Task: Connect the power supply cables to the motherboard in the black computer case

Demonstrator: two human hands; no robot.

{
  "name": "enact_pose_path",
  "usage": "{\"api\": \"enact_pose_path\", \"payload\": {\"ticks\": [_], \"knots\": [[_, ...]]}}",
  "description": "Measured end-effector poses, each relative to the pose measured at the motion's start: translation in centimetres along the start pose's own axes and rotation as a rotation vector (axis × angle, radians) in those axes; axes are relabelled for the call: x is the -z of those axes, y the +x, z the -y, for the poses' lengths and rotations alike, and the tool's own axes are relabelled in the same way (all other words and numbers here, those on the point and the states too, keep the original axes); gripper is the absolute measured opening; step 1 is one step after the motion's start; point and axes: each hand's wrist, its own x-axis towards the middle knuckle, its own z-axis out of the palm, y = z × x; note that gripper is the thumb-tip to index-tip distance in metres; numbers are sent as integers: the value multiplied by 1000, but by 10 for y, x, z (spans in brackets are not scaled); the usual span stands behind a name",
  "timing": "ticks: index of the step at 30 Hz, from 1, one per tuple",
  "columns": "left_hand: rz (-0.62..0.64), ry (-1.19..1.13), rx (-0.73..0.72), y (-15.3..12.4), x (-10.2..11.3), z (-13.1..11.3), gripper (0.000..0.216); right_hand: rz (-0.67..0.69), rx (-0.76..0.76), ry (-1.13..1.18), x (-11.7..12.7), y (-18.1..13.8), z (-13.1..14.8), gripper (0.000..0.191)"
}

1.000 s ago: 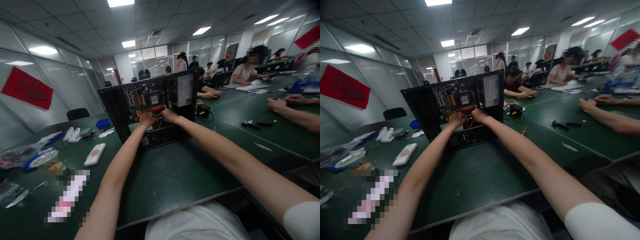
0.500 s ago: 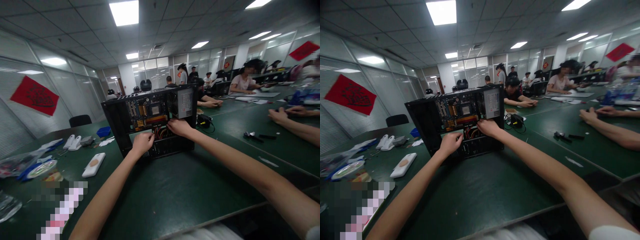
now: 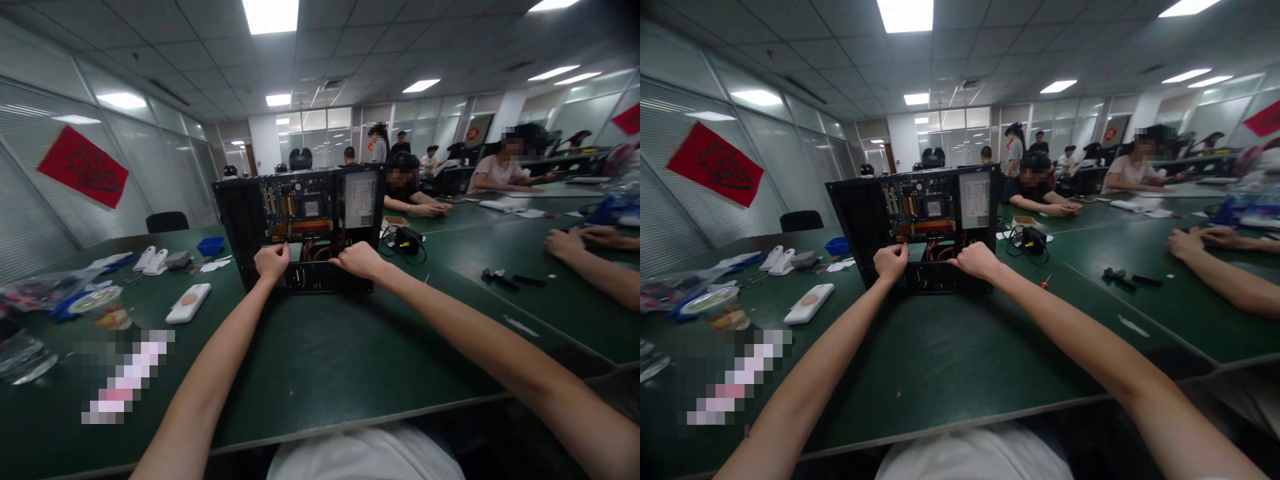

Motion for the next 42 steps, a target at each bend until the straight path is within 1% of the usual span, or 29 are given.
{"api": "enact_pose_path", "payload": {"ticks": [2,5,8,10,12,15,16,19,21,23,24,26,28,29,31,32,33,35,37,38,40,42], "knots": [[19,-57,18,3,0,3,48,0,-11,4,3,-1,3,64],[10,-169,69,9,0,8,51,-3,-22,25,9,-5,9,62],[1,-218,99,16,-1,19,49,-19,-33,63,16,-13,27,63],[-1,-237,79,23,-3,31,48,-39,-50,107,23,-19,47,62],[21,-279,32,31,-7,44,49,-44,-65,154,31,-25,73,57],[137,-365,-50,45,-13,62,47,1,-86,180,47,-30,114,46],[179,-395,-73,49,-14,66,46,15,-98,181,53,-31,127,45],[270,-472,-122,59,-17,72,45,39,-131,148,64,-33,157,51],[296,-501,-139,62,-18,73,45,35,-139,87,67,-36,166,55],[302,-523,-150,63,-19,73,44,13,-109,6,67,-43,164,54],[300,-528,-154,63,-19,73,44,-9,-60,-37,67,-48,159,51],[299,-529,-155,63,-21,74,44,-82,117,-125,70,-61,144,41],[304,-522,-147,64,-23,74,44,-214,353,-205,79,-76,124,28],[307,-520,-142,64,-25,73,44,-285,430,-241,85,-82,113,26],[318,-522,-134,65,-28,72,44,-396,526,-287,99,-91,93,26],[311,-521,-129,65,-29,71,44,-425,556,-303,105,-92,84,26],[295,-515,-120,65,-30,70,43,-438,585,-317,110,-90,76,27],[214,-488,-80,63,-31,68,44,-442,658,-352,114,-81,61,27],[156,-434,-39,62,-30,66,44,-473,767,-381,106,-66,49,28],[150,-404,-26,62,-29,65,44,-504,834,-394,100,-58,44,30],[186,-351,-18,63,-26,63,44,-629,921,-401,84,-44,39,35],[227,-312,0,62,-22,59,43,-771,938,-375,71,-35,39,38]]}}
